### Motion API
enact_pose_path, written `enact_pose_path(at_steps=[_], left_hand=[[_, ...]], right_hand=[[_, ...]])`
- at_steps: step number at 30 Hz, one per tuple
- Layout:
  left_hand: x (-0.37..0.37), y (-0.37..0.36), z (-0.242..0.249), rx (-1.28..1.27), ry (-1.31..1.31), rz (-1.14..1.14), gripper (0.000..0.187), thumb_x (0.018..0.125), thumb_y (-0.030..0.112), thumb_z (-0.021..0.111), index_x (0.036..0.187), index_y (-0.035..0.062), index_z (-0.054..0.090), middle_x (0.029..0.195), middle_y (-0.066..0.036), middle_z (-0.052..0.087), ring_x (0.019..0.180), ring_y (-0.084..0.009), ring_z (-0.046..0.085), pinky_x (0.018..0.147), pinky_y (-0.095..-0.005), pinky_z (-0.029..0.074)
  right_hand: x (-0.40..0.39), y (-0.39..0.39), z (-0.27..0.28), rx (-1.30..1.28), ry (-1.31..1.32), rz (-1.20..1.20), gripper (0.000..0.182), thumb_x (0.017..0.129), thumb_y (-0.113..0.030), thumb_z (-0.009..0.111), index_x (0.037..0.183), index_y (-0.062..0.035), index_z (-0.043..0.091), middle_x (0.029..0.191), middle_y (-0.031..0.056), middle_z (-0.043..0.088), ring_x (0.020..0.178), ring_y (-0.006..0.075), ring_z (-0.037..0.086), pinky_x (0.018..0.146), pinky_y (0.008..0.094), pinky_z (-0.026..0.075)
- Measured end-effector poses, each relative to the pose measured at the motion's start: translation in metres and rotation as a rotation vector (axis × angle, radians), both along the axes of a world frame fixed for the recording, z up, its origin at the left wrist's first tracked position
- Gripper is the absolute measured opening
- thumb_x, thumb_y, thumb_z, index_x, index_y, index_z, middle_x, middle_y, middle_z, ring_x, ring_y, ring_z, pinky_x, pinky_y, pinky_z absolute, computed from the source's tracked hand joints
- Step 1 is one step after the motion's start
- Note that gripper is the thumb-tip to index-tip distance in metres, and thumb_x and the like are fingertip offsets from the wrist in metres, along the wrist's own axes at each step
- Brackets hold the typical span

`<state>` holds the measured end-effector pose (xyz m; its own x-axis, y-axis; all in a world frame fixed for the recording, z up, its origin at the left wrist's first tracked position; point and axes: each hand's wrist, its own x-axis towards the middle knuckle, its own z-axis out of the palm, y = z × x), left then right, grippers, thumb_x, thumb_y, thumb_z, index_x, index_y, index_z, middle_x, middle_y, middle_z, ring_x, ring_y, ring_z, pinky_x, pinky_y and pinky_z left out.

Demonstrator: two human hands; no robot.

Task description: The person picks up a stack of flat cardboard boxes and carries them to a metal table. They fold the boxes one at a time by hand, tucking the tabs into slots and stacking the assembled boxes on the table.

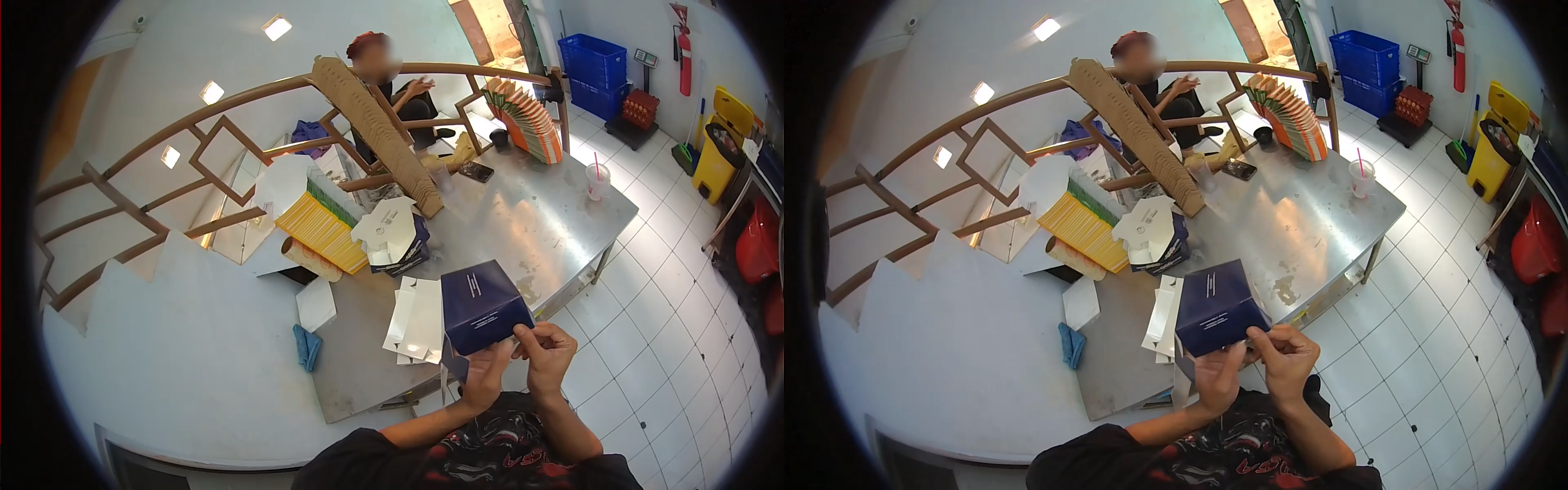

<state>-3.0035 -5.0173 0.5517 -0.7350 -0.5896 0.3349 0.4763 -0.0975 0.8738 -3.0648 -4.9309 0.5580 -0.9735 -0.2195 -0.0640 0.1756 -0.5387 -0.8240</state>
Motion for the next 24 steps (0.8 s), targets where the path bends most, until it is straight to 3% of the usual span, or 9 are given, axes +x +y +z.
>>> enact_pose_path(at_steps=[2,6,10,12,14,18,20,22,24], left_hand=[[-0.002,-0.014,0.013,-0.038,-0.52,-0.106,0.03,0.092,0.003,0.065,0.121,0.0008,0.054,0.11,-0.007,0.064,0.099,-0.0152,0.064,0.089,-0.0288,0.051],[-0.027,-0.044,0.021,0.094,-0.338,-0.121,0.029,0.091,0.003,0.066,0.119,0.0005,0.057,0.11,-0.009,0.065,0.098,-0.016,0.064,0.086,-0.0291,0.053],[-0.022,-0.074,0.048,0.08,-0.583,-0.535,0.029,0.095,0.001,0.058,0.124,-0.0014,0.055,0.111,-0.01,0.066,0.096,-0.0155,0.066,0.085,-0.028,0.054],[-0.018,-0.088,0.052,-0.212,-0.604,-0.603,0.028,0.097,0.002,0.055,0.125,-0.0019,0.055,0.108,-0.01,0.066,0.093,-0.0167,0.065,0.082,-0.0288,0.053],[-0.014,-0.106,0.056,-0.825,-0.536,-0.549,0.032,0.096,0.001,0.053,0.128,0.0004,0.055,0.101,-0.01,0.063,0.086,-0.0205,0.062,0.077,-0.0321,0.051],[-0.01,-0.111,0.085,-0.832,-0.501,-0.575,0.032,0.097,0.005,0.054,0.129,-0.0001,0.055,0.095,-0.007,0.059,0.086,-0.0162,0.056,0.08,-0.0328,0.045],[-0.007,-0.115,0.093,-1.217,-0.509,-0.499,0.035,0.097,0.008,0.056,0.131,0.0032,0.056,0.091,-0.01,0.058,0.083,-0.0189,0.053,0.084,-0.0359,0.036],[-0.005,-0.12,0.095,-1.243,-0.537,-0.45,0.035,0.094,0.011,0.061,0.128,0.0049,0.057,0.092,-0.01,0.057,0.084,-0.0198,0.051,0.084,-0.0357,0.032],[0.001,-0.127,0.095,-1.269,-0.574,-0.386,0.036,0.091,0.015,0.066,0.125,0.0066,0.058,0.094,-0.011,0.056,0.084,-0.0207,0.05,0.085,-0.0356,0.028]], right_hand=[[-0.005,0.009,-0.007,0.02,0.0,0.027,0.012,0.082,0.001,0.077,0.077,0.002,0.066,0.064,0.0024,0.06,0.054,0.0088,0.061,0.05,0.0194,0.048],[-0.026,0.037,-0.003,0.181,0.11,0.124,0.013,0.081,-0.005,0.079,0.089,0.0018,0.072,0.071,0.0035,0.066,0.06,0.007,0.06,0.055,0.0205,0.047],[-0.04,0.049,0.028,0.436,0.473,0.153,0.022,0.08,-0.008,0.081,0.1,-0.0031,0.074,0.078,0.0027,0.068,0.066,0.0047,0.057,0.056,0.0205,0.043],[-0.041,0.044,0.037,0.488,0.6,0.143,0.026,0.082,-0.007,0.077,0.108,-0.007,0.074,0.074,0.0026,0.064,0.062,0.0061,0.053,0.054,0.0228,0.041],[-0.041,0.036,0.047,0.544,0.769,0.121,0.031,0.084,-0.004,0.073,0.115,-0.0095,0.073,0.072,0.0041,0.06,0.059,0.0087,0.049,0.053,0.0253,0.039],[-0.043,0.02,0.052,0.692,0.847,0.137,0.031,0.085,-0.004,0.072,0.116,-0.0089,0.071,0.067,0.004,0.056,0.054,0.0105,0.045,0.05,0.0287,0.036],[-0.044,0.01,0.056,0.762,0.748,0.129,0.027,0.084,-0.006,0.074,0.111,-0.0061,0.072,0.064,0.0019,0.054,0.053,0.0087,0.044,0.05,0.0272,0.035],[-0.042,0.002,0.053,0.826,0.651,0.135,0.023,0.083,-0.007,0.076,0.106,-0.0032,0.072,0.061,-0.0002,0.053,0.052,0.007,0.043,0.049,0.0257,0.033],[-0.044,-0.008,0.042,0.562,0.473,0.09,0.019,0.081,-0.01,0.08,0.094,0.0014,0.072,0.057,-0.0041,0.051,0.051,0.0024,0.041,0.048,0.0217,0.031]])
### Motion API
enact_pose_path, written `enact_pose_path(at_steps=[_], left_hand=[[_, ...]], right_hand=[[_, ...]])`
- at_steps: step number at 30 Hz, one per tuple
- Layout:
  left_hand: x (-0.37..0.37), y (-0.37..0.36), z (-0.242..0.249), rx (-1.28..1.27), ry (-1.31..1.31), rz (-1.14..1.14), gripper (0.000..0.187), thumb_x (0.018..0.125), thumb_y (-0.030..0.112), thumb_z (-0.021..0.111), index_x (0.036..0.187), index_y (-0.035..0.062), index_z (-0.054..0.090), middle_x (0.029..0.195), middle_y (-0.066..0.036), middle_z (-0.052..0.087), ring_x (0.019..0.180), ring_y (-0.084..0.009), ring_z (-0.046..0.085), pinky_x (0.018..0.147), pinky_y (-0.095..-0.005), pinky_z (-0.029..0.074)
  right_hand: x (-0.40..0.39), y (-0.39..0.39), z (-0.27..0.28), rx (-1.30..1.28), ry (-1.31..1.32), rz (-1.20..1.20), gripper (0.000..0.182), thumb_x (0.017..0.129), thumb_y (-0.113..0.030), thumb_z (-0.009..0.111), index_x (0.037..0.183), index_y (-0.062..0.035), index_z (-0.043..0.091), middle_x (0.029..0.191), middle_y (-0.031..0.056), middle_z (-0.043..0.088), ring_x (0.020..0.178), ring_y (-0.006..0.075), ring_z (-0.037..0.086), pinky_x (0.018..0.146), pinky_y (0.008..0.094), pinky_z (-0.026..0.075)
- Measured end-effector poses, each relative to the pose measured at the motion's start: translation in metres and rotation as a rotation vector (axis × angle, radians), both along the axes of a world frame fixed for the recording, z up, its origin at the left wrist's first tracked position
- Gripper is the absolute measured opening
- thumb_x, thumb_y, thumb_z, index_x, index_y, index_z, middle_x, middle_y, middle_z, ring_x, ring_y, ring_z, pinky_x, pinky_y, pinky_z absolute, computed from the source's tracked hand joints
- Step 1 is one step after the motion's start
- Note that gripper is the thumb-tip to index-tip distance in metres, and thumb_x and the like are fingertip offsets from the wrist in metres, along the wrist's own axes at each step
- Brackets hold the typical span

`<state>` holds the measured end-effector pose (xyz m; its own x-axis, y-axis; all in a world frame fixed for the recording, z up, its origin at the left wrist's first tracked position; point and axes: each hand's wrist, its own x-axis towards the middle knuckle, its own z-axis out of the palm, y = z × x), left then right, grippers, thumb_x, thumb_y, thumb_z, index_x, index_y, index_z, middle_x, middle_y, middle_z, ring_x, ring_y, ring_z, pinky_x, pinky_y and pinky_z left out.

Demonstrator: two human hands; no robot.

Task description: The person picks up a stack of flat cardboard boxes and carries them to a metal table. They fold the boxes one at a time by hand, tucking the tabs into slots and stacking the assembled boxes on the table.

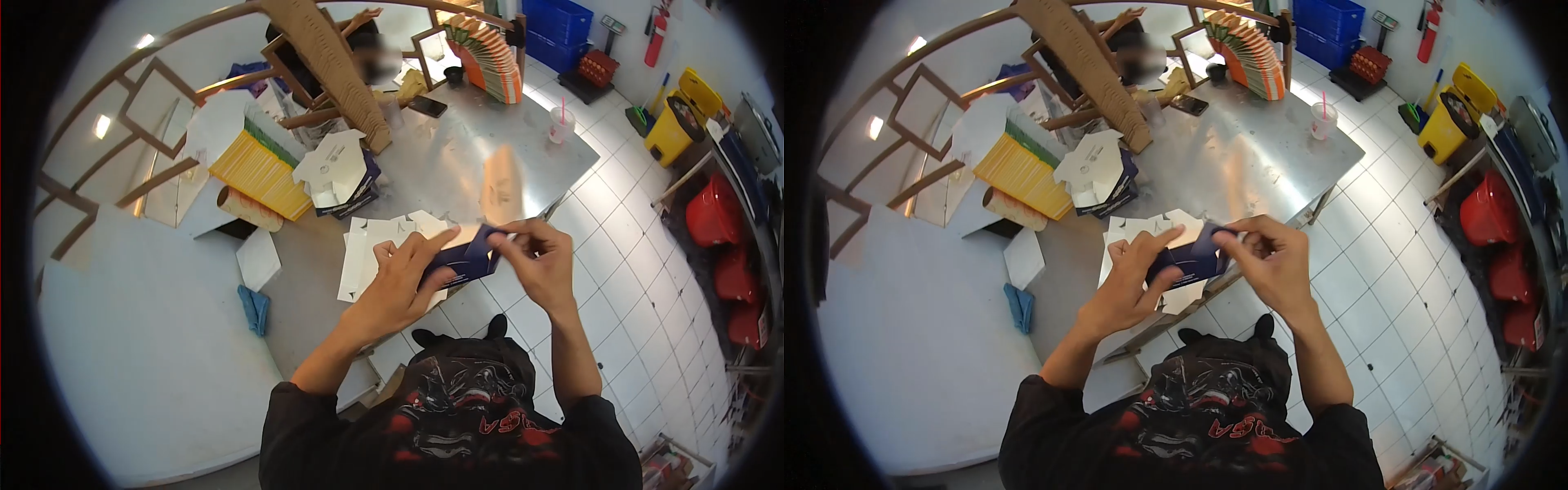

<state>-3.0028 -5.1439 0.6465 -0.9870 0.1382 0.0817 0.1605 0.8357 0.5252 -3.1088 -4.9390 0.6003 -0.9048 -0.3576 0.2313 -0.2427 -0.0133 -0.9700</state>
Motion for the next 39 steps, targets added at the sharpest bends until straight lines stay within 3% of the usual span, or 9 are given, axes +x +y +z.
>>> enact_pose_path(at_steps=[4,7,16,24,26,27,30,36,39], left_hand=[[0.016,-0.006,-0.013,0.031,0.245,0.083,0.039,0.074,0.019,0.08,0.107,0.0125,0.06,0.104,-0.007,0.053,0.093,-0.023,0.05,0.081,-0.0369,0.029],[0.021,-0.017,-0.024,-0.11,0.364,0.141,0.052,0.06,0.001,0.078,0.108,0.0111,0.06,0.108,-0.011,0.053,0.1,-0.0311,0.05,0.083,-0.0435,0.038],[0.045,-0.069,-0.047,0.029,0.457,0.085,0.054,0.055,-0.005,0.075,0.104,0.0105,0.06,0.108,-0.008,0.055,0.102,-0.0316,0.052,0.088,-0.0422,0.044],[0.074,-0.142,-0.064,0.086,0.422,0.288,0.069,0.06,-0.004,0.077,0.127,0.0105,0.064,0.102,-0.009,0.06,0.1,-0.0302,0.053,0.087,-0.0412,0.045],[0.075,-0.151,-0.089,0.15,0.493,0.534,0.063,0.062,-0.003,0.076,0.123,0.0085,0.065,0.1,-0.009,0.063,0.097,-0.03,0.055,0.088,-0.0416,0.044],[0.074,-0.151,-0.1,0.182,0.526,0.543,0.064,0.061,-0.003,0.076,0.123,0.0077,0.064,0.099,-0.008,0.065,0.095,-0.0301,0.056,0.09,-0.0421,0.044],[0.08,-0.14,-0.153,0.273,0.384,0.306,0.068,0.061,0.004,0.081,0.125,0.0075,0.061,0.116,-0.014,0.059,0.106,-0.0341,0.053,0.094,-0.0447,0.043],[0.106,-0.197,-0.177,0.526,0.597,0.779,0.078,0.074,0.023,0.085,0.14,0.0085,0.046,0.135,-0.018,0.046,0.113,-0.0333,0.051,0.1,-0.0444,0.041],[0.097,-0.243,-0.19,1.065,0.177,0.878,0.082,0.079,0.027,0.081,0.146,0.009,0.037,0.138,-0.017,0.045,0.12,-0.0298,0.049,0.102,-0.0422,0.042]], right_hand=[[0.01,-0.024,-0.007,-0.117,-0.042,-0.22,0.018,0.079,-0.008,0.083,0.088,0.0035,0.072,0.058,-0.0058,0.054,0.052,-0.0001,0.043,0.048,0.0184,0.031],[0.018,-0.04,0.003,-0.003,0.088,-0.124,0.018,0.078,-0.006,0.083,0.087,0.0043,0.072,0.058,-0.002,0.057,0.052,0.0018,0.047,0.047,0.0184,0.033],[0.012,-0.092,0.009,0.239,0.345,0.223,0.015,0.074,-0.01,0.085,0.079,-0.0007,0.074,0.062,0.0053,0.065,0.05,0.0099,0.055,0.046,0.0235,0.04],[0.063,-0.177,-0.012,0.296,0.33,0.295,0.018,0.082,-0.003,0.076,0.099,-0.002,0.074,0.076,0.0067,0.064,0.065,0.0134,0.058,0.057,0.0264,0.046],[0.09,-0.202,-0.048,0.057,0.007,-0.156,0.042,0.082,-0.008,0.077,0.122,-0.0048,0.064,0.094,0.0046,0.06,0.078,0.011,0.058,0.062,0.0244,0.046],[0.103,-0.213,-0.054,0.091,0.023,-0.109,0.068,0.083,-0.014,0.079,0.141,-0.0079,0.045,0.11,0.0054,0.052,0.088,0.0111,0.056,0.068,0.0238,0.047],[0.117,-0.241,-0.071,-0.095,-0.645,-0.095,0.069,0.088,-0.017,0.074,0.144,-0.0102,0.034,0.116,0.0115,0.053,0.096,0.0162,0.06,0.069,0.0274,0.054],[0.086,-0.244,-0.086,0.0,-0.249,-0.103,0.067,0.088,-0.011,0.062,0.147,-0.0018,0.032,0.11,0.0147,0.064,0.091,0.016,0.059,0.074,0.0271,0.049],[0.058,-0.24,-0.096,0.009,-0.275,-0.009,0.068,0.086,-0.016,0.065,0.145,-0.002,0.034,0.104,0.0143,0.065,0.088,0.016,0.059,0.076,0.0283,0.046]])
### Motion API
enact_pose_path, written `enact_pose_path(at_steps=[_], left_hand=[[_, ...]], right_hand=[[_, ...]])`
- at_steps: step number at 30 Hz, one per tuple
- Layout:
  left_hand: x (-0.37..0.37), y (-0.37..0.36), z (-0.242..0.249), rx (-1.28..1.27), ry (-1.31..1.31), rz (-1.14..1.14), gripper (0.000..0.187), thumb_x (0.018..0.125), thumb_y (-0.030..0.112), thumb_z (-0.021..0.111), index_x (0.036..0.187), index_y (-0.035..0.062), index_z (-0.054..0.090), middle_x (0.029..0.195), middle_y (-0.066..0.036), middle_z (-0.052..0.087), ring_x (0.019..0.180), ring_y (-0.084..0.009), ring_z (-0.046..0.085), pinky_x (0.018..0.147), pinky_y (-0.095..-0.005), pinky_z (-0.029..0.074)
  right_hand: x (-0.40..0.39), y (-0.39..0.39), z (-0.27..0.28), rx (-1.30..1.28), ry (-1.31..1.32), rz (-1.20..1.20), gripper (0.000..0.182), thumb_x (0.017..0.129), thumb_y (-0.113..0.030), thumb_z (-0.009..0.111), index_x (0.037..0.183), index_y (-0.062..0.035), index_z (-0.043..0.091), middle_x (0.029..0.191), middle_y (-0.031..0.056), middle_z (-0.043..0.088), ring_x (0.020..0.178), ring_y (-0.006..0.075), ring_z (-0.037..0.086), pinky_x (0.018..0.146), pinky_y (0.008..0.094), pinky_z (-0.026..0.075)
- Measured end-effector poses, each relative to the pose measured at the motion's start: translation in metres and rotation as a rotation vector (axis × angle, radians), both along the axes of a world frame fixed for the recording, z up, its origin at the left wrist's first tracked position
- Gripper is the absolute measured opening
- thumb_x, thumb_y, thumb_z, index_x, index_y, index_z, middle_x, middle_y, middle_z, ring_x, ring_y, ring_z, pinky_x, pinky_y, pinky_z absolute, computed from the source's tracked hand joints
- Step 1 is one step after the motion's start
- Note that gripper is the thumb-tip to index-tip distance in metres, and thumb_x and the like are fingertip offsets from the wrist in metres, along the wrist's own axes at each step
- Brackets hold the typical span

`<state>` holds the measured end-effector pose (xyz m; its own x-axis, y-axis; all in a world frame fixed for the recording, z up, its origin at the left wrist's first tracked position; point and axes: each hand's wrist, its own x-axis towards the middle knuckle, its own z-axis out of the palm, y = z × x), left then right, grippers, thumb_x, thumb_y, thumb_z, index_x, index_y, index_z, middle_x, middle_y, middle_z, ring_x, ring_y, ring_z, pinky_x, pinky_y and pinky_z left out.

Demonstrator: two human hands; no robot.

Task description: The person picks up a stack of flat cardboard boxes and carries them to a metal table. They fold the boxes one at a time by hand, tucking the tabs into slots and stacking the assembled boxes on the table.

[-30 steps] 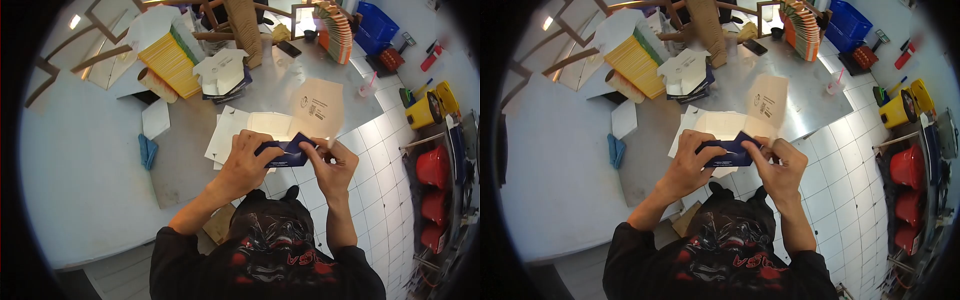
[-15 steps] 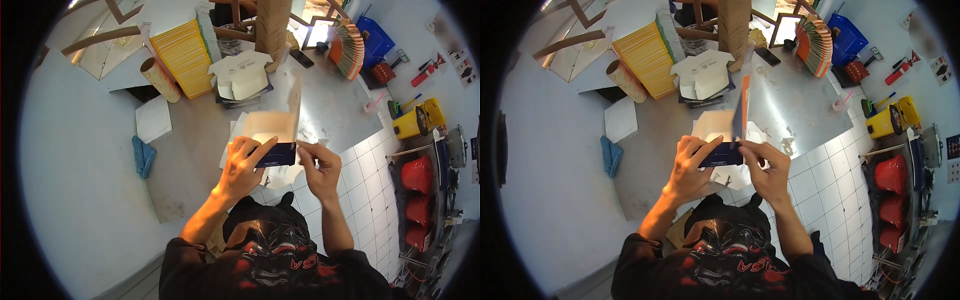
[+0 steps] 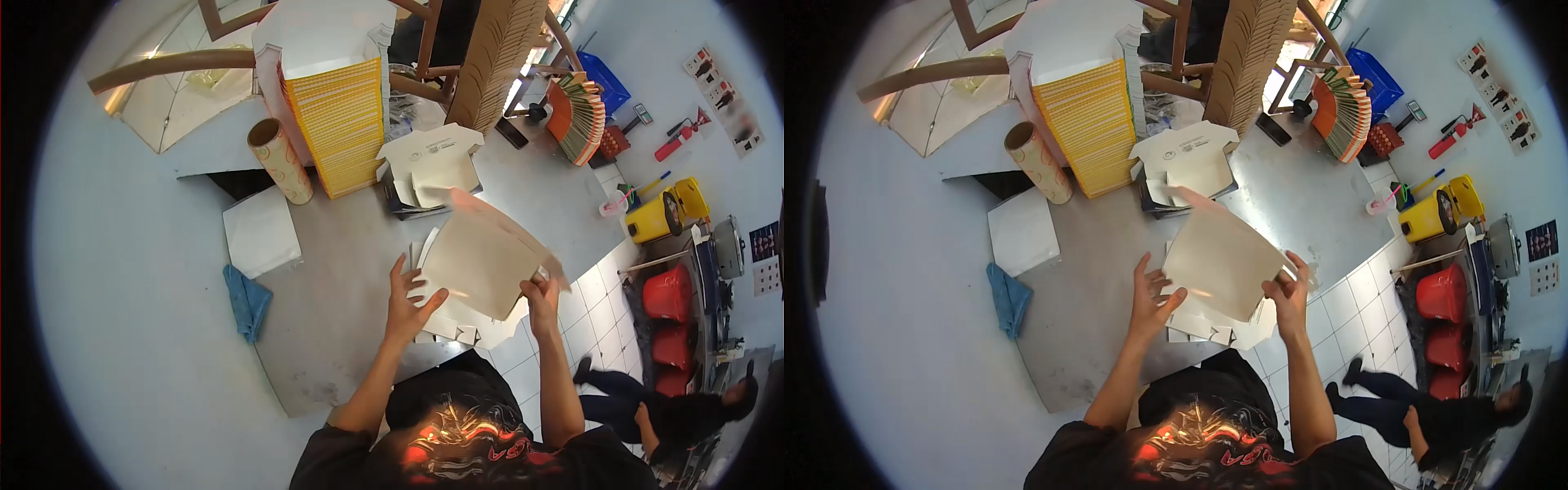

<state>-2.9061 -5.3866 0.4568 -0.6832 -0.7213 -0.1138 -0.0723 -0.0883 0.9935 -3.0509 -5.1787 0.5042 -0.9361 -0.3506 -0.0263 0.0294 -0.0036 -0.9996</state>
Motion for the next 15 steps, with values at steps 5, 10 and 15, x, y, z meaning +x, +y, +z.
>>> enact_pose_path(at_steps=[5,10,15], left_hand=[[-0.022,-0.054,-0.014,0.397,0.261,-0.34,0.084,0.082,0.021,0.08,0.147,0.0038,0.028,0.127,-0.019,0.057,0.117,-0.0262,0.057,0.097,-0.0381,0.048],[-0.082,-0.103,-0.027,0.317,0.22,0.016,0.073,0.082,0.021,0.079,0.139,0.0039,0.036,0.117,-0.018,0.06,0.11,-0.0239,0.06,0.094,-0.0344,0.049],[-0.138,-0.137,-0.034,0.198,-0.011,0.191,0.072,0.08,0.03,0.081,0.135,0.008,0.04,0.11,-0.016,0.06,0.095,-0.0203,0.063,0.063,-0.0327,0.057]], right_hand=[[-0.028,-0.03,0.002,0.121,-0.162,0.365,0.072,0.087,-0.025,0.068,0.146,-0.0034,0.034,0.111,0.0154,0.066,0.092,0.0162,0.059,0.078,0.0292,0.044],[0.002,-0.046,-0.029,0.192,-0.013,0.129,0.081,0.093,-0.037,0.066,0.156,-0.0119,0.02,0.135,0.0223,0.055,0.109,0.0245,0.061,0.085,0.0359,0.049],[0.052,-0.005,-0.063,0.493,-0.047,0.167,0.075,0.096,-0.033,0.062,0.154,-0.01,0.022,0.128,0.0239,0.059,0.104,0.0272,0.064,0.081,0.0355,0.052]])
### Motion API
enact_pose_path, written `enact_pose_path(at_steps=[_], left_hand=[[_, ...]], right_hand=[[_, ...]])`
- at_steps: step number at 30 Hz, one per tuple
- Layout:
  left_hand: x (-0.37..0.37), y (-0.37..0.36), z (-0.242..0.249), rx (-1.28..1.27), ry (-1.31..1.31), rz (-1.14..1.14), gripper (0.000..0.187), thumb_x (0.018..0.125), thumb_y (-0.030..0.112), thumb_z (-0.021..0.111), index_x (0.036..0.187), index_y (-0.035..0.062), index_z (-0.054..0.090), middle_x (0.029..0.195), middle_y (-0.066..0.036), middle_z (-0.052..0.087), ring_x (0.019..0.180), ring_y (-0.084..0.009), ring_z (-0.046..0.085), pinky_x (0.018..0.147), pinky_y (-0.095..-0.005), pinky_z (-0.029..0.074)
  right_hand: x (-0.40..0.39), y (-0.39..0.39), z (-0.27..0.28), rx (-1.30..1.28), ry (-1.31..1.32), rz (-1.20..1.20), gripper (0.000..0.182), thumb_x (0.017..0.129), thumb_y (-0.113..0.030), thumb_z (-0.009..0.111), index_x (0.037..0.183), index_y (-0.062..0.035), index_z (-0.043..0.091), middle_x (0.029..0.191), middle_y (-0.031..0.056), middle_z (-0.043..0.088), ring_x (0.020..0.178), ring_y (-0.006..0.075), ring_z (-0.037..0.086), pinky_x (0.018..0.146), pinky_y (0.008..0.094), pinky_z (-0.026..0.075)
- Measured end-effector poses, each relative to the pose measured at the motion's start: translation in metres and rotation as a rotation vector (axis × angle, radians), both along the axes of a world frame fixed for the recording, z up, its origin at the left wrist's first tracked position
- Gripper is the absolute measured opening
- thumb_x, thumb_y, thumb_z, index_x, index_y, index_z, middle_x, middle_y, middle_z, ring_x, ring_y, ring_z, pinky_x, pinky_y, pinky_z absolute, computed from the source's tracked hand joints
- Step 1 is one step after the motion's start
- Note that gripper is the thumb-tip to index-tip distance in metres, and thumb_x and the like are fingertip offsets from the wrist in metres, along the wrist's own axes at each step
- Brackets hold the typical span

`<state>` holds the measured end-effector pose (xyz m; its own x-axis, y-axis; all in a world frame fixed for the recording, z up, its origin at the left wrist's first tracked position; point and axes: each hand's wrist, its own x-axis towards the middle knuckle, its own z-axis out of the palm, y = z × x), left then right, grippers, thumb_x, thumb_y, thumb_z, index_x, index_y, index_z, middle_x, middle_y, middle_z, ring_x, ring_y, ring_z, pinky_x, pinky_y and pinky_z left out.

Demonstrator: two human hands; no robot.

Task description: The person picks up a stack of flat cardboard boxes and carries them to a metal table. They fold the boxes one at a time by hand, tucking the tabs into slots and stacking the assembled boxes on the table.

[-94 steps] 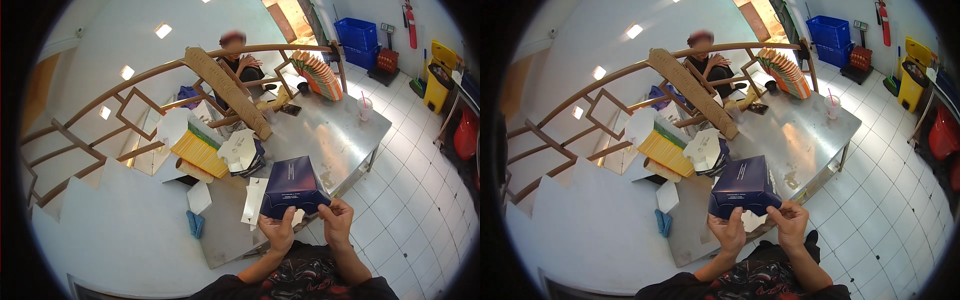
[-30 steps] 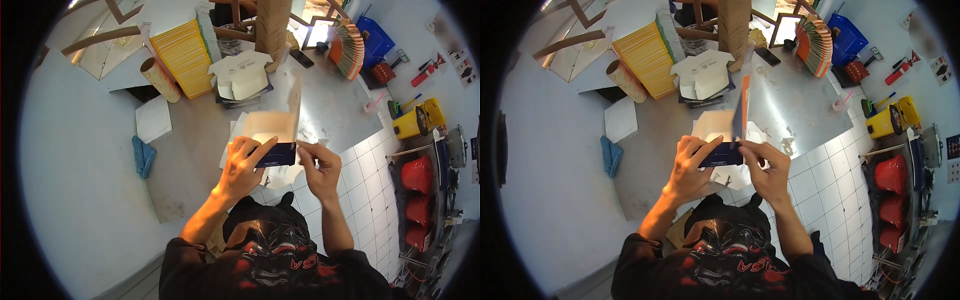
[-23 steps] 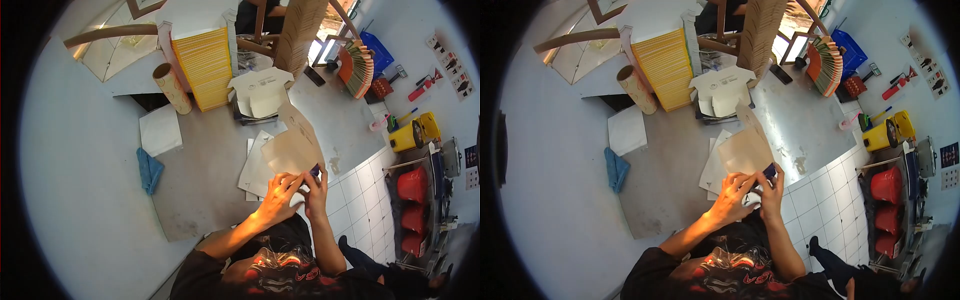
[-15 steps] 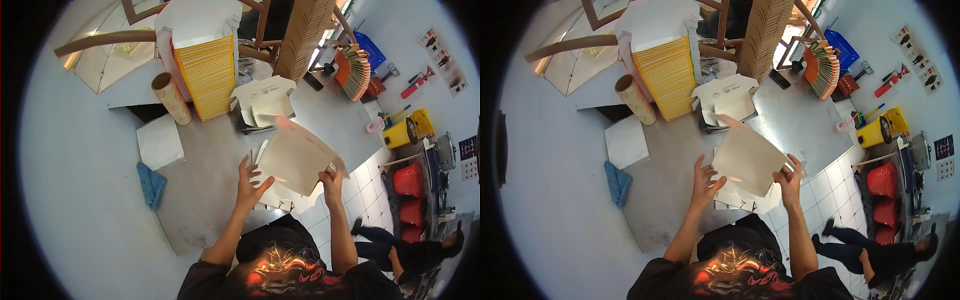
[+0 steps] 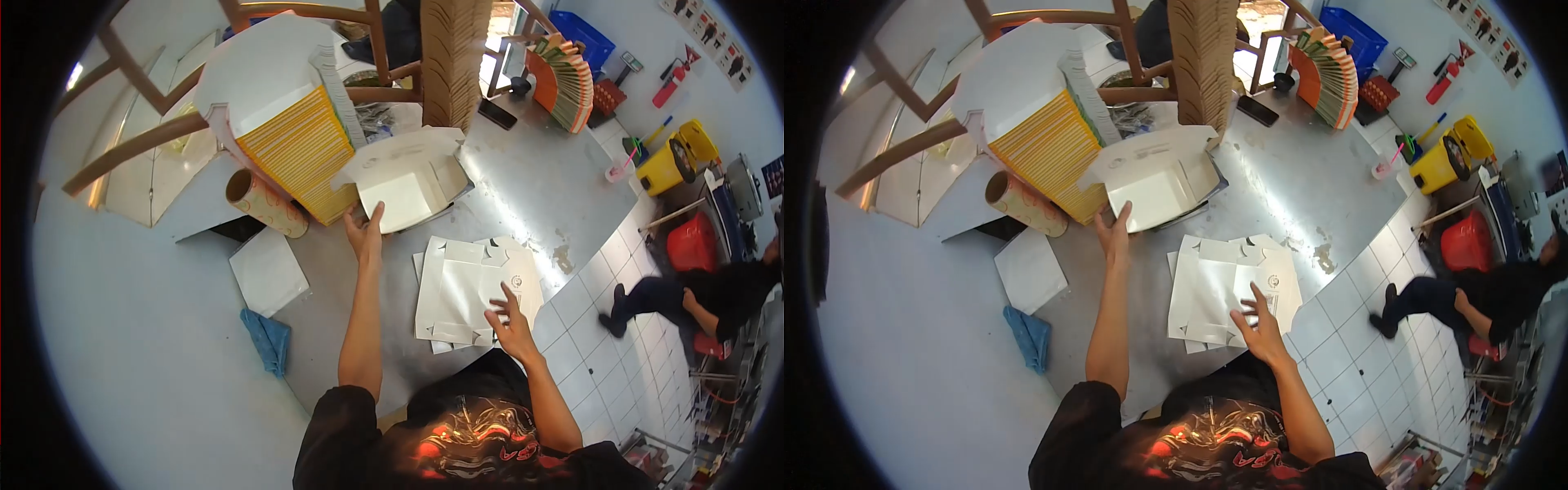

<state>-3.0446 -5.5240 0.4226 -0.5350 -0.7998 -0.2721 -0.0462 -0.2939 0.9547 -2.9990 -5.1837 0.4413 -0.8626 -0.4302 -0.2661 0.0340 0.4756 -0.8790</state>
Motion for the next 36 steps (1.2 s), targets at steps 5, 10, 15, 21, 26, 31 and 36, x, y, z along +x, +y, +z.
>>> enact_pose_path(at_steps=[5,10,15,21,26,31,36], left_hand=[[-0.027,-0.015,-0.024,-0.106,-0.079,0.055,0.078,0.078,0.043,0.082,0.134,0.0074,0.041,0.112,-0.018,0.059,0.091,-0.0224,0.064,0.057,-0.0335,0.057],[-0.017,0.002,-0.011,-0.059,-0.1,0.14,0.075,0.08,0.05,0.078,0.131,0.0059,0.045,0.109,-0.014,0.057,0.095,-0.0254,0.06,0.066,-0.0359,0.056],[0.029,0.047,-0.078,-0.539,-0.174,0.144,0.064,0.077,0.045,0.082,0.12,0.0052,0.056,0.111,-0.011,0.054,0.093,-0.0252,0.057,0.086,-0.038,0.048],[0.101,0.119,-0.123,-0.768,-0.584,-0.45,0.055,0.073,0.029,0.084,0.119,0.005,0.062,0.098,-0.015,0.061,0.097,-0.0324,0.06,0.086,-0.0436,0.049],[0.116,0.137,-0.102,-0.842,-0.558,-0.406,0.048,0.076,0.021,0.08,0.118,0.0039,0.065,0.101,-0.015,0.065,0.099,-0.0355,0.062,0.084,-0.0453,0.05],[0.119,0.145,-0.127,-0.885,-0.336,-0.286,0.05,0.078,0.019,0.079,0.124,0.004,0.065,0.09,-0.019,0.066,0.082,-0.0384,0.064,0.075,-0.0438,0.052],[0.122,0.14,-0.128,-0.973,-0.368,-0.297,0.052,0.076,0.02,0.081,0.123,0.0035,0.066,0.088,-0.016,0.065,0.081,-0.0339,0.064,0.074,-0.0415,0.052]], right_hand=[[0.027,0.045,-0.033,0.111,-0.172,-0.089,0.079,0.092,-0.04,0.067,0.152,-0.0049,0.028,0.125,0.0271,0.059,0.104,0.0326,0.063,0.079,0.0387,0.053],[0.018,0.069,-0.082,0.308,0.076,-0.316,0.077,0.086,-0.038,0.073,0.145,-0.0013,0.039,0.112,0.0246,0.061,0.104,0.0363,0.057,0.094,0.0433,0.045],[-0.007,0.06,-0.109,0.607,0.099,-0.504,0.096,0.074,-0.046,0.081,0.147,-0.005,0.035,0.135,0.0258,0.041,0.123,0.0426,0.039,0.101,0.053,0.04],[-0.002,0.051,-0.129,0.664,0.129,-0.472,0.098,0.073,-0.047,0.082,0.147,-0.0037,0.035,0.127,0.0284,0.045,0.121,0.0441,0.041,0.098,0.0522,0.042],[-0.003,0.05,-0.13,0.563,0.156,-0.575,0.094,0.066,-0.039,0.088,0.14,-0.0022,0.043,0.12,0.0261,0.049,0.113,0.0426,0.049,0.096,0.0465,0.044],[-0.007,0.064,-0.136,0.463,0.209,-0.62,0.09,0.057,-0.031,0.094,0.128,-0.0031,0.047,0.121,0.0223,0.049,0.109,0.0415,0.053,0.093,0.0458,0.047],[0.004,0.059,-0.134,0.39,0.264,-0.676,0.092,0.058,-0.021,0.093,0.133,-0.0006,0.044,0.122,0.0217,0.041,0.11,0.0407,0.052,0.094,0.0444,0.047]])
